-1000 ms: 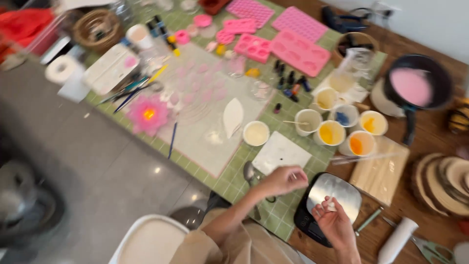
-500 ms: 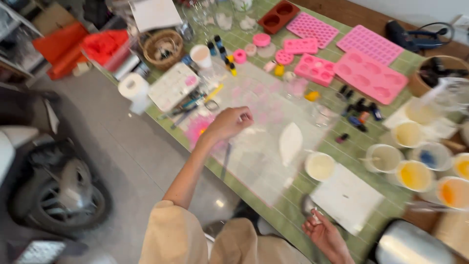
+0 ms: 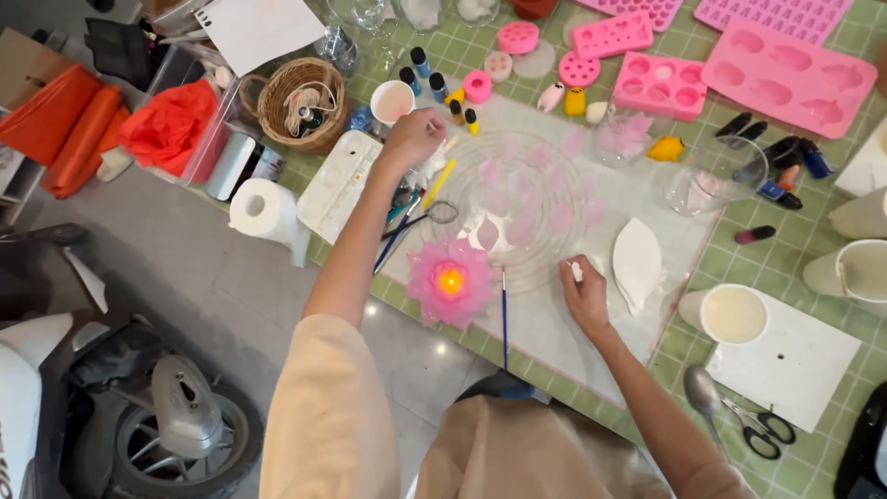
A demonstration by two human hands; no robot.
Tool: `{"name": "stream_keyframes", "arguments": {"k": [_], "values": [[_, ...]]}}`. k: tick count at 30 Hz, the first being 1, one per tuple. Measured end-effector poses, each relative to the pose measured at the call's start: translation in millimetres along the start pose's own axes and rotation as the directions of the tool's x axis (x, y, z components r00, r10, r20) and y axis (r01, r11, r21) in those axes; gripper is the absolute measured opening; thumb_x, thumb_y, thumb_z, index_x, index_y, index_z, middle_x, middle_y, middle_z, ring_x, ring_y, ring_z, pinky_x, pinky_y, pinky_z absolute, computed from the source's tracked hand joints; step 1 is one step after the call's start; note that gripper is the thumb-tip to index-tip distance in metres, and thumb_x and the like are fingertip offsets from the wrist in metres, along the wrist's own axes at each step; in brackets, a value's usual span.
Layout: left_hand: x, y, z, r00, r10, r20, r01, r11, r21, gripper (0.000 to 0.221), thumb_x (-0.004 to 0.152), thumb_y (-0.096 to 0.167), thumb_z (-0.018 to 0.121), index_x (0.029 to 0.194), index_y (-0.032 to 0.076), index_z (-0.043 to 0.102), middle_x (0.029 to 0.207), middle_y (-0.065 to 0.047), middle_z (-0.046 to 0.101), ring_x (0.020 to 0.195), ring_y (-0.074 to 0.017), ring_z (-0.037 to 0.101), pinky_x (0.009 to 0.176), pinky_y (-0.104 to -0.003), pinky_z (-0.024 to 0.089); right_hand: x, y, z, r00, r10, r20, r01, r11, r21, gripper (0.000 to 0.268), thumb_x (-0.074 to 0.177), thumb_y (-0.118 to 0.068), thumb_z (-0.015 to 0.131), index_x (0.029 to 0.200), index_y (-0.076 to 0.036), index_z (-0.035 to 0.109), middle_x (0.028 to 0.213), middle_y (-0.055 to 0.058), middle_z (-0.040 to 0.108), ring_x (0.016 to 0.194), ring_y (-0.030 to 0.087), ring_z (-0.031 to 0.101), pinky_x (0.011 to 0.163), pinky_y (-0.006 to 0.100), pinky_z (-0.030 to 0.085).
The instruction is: The recorder is assembling and crafting a lotus-shaped candle by preparing the petals and using wax.
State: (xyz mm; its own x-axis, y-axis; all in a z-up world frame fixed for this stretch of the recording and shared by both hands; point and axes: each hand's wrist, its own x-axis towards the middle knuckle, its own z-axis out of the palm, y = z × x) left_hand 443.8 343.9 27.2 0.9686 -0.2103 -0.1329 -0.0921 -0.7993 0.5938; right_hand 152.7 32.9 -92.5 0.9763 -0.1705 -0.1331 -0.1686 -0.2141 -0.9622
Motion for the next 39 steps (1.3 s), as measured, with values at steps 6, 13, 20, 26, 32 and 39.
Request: {"name": "stream_keyframes", "arguments": {"k": [6,13,20,26,32,39], "values": [[104.8,-54.3,49.0,0.995,-0.011,-0.099,0.007,0.999,-0.046,0.019,0.086,0.024,0.070,0.101,0.011,0.071,0.097,-0.009,0.075,0.089,-0.0270,0.072,0.078,-0.039,0.055,-3.4,-11.2,15.6,0.868,-0.492,-0.070,0.411,0.789,-0.457,0.010,0.094,-0.010,0.071,0.092,-0.003,0.063,0.081,0.015,0.062,0.072,0.033,0.061,0.064,0.044,0.048],[171.6,-67.1,91.3,0.978,-0.140,0.156,0.104,0.970,0.219,0.032,0.096,0.036,0.067,0.097,0.005,0.076,0.100,-0.017,0.074,0.094,-0.0324,0.072,0.083,-0.044,0.055,0.1,-20.6,18.5,0.900,-0.433,-0.058,0.318,0.742,-0.590,0.014,0.092,-0.011,0.072,0.086,-0.005,0.061,0.080,0.014,0.063,0.073,0.034,0.061,0.065,0.045,0.049],[163.0,-6.3,87.2,0.928,-0.327,0.178,0.257,0.909,0.327,0.050,0.098,0.051,0.057,0.116,0.005,0.069,0.128,-0.013,0.064,0.120,-0.0311,0.059,0.098,-0.046,0.049,3.5,-27.9,18.8,0.888,-0.458,-0.040,0.363,0.753,-0.548,0.017,0.090,-0.008,0.072,0.082,-0.004,0.058,0.082,0.011,0.065,0.075,0.032,0.063,0.065,0.043,0.051],[166.6,-25.4,112.6,0.913,-0.378,0.151,0.277,0.849,0.451,0.047,0.101,0.042,0.047,0.133,0.012,0.063,0.153,-0.007,0.045,0.144,-0.0312,0.037,0.112,-0.052,0.038,3.8,-27.9,17.3,0.893,-0.448,-0.040,0.346,0.743,-0.573,0.018,0.089,-0.009,0.073,0.081,-0.005,0.058,0.081,0.010,0.065,0.074,0.029,0.064,0.063,0.041,0.051],[153.7,-10.6,92.2,0.911,-0.393,0.123,0.298,0.835,0.463,0.048,0.104,0.046,0.043,0.128,0.010,0.065,0.145,-0.007,0.053,0.136,-0.0301,0.045,0.106,-0.051,0.043,4.0,-31.1,17.8,0.892,-0.452,-0.022,0.361,0.740,-0.568,0.016,0.088,-0.008,0.073,0.081,-0.005,0.059,0.083,0.009,0.066,0.076,0.028,0.065,0.064,0.040,0.052],[139.2,-14.8,56.2,0.965,-0.239,-0.108,0.258,0.939,0.228,0.056,0.104,0.052,0.048,0.118,0.000,0.064,0.122,-0.023,0.063,0.114,-0.0387,0.059,0.093,-0.050,0.047,4.3,-22.4,19.2,0.887,-0.461,-0.015,0.376,0.742,-0.555,0.015,0.089,-0.009,0.072,0.083,-0.005,0.058,0.084,0.009,0.066,0.077,0.029,0.065,0.066,0.041,0.052]]}}
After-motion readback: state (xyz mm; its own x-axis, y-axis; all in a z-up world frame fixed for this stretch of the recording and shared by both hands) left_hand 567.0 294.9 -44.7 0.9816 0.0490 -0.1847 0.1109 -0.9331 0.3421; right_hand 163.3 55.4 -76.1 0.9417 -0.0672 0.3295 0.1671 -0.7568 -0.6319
